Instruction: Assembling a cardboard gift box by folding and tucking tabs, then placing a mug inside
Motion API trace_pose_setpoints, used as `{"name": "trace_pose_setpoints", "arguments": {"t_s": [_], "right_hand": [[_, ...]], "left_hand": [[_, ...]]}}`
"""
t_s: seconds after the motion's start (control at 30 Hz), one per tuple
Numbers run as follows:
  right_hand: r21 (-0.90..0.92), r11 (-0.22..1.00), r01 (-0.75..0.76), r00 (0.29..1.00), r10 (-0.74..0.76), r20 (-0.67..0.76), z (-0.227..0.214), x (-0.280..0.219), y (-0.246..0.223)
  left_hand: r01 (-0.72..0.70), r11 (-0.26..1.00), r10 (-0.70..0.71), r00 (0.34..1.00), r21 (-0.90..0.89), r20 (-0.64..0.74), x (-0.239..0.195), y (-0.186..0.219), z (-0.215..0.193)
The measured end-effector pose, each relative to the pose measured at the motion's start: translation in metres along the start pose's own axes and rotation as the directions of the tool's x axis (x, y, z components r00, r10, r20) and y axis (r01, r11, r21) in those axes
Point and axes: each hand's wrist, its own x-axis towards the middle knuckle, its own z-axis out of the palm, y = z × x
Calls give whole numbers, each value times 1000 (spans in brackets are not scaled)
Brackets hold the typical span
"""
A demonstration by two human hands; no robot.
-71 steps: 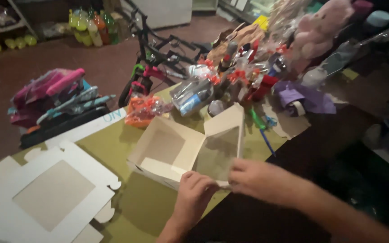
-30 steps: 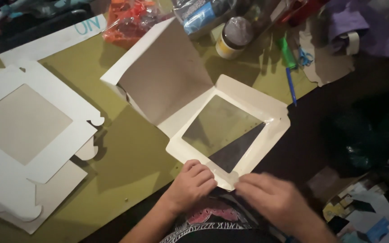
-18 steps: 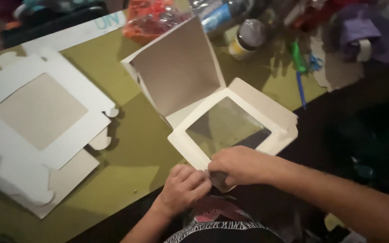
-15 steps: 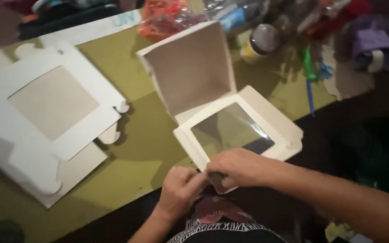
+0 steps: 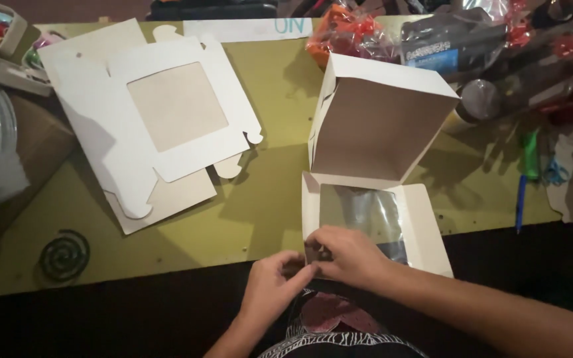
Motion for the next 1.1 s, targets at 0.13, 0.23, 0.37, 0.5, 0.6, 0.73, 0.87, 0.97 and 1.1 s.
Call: {"name": "trace_pose_setpoints", "arguments": {"t_s": [0.13, 0.23, 0.37, 0.5, 0.6, 0.73, 0.87, 0.97, 1.1], "right_hand": [[12, 1000, -15, 999, 16, -52, 6, 1, 0], [32, 999, -2, 989, 6, -146, 12, 1, 5], [67, 995, 78, 975, -62, -212, 15, 2, 11], [96, 985, 141, 963, -114, -244, 15, 4, 17], [84, 980, 178, 945, -146, -294, 14, 8, 16], [63, 978, 200, 936, -172, -308, 16, 11, 17], [25, 977, 210, 922, -190, -338, 20, 13, 14], [14, 977, 213, 912, -194, -361, 20, 16, 11], [-6, 982, 189, 914, -178, -366, 20, 17, 8]], "left_hand": [[107, 970, -107, 994, -220, 14, 1, -6, 3], [72, 957, -86, 996, -282, -37, 4, -24, 12], [71, 936, -94, 994, -344, -51, 8, -35, 19], [44, 936, -70, 996, -348, -62, 10, -33, 17], [46, 928, -74, 995, -370, -61, 12, -27, 13], [-13, 915, -15, 998, -404, -67, 15, -28, 12], [-29, 948, -4, 995, -318, -104, 18, -35, 12], [-23, 952, -11, 994, -304, -111, 19, -35, 11], [-7, 942, -30, 994, -335, -105, 21, -36, 10]]}}
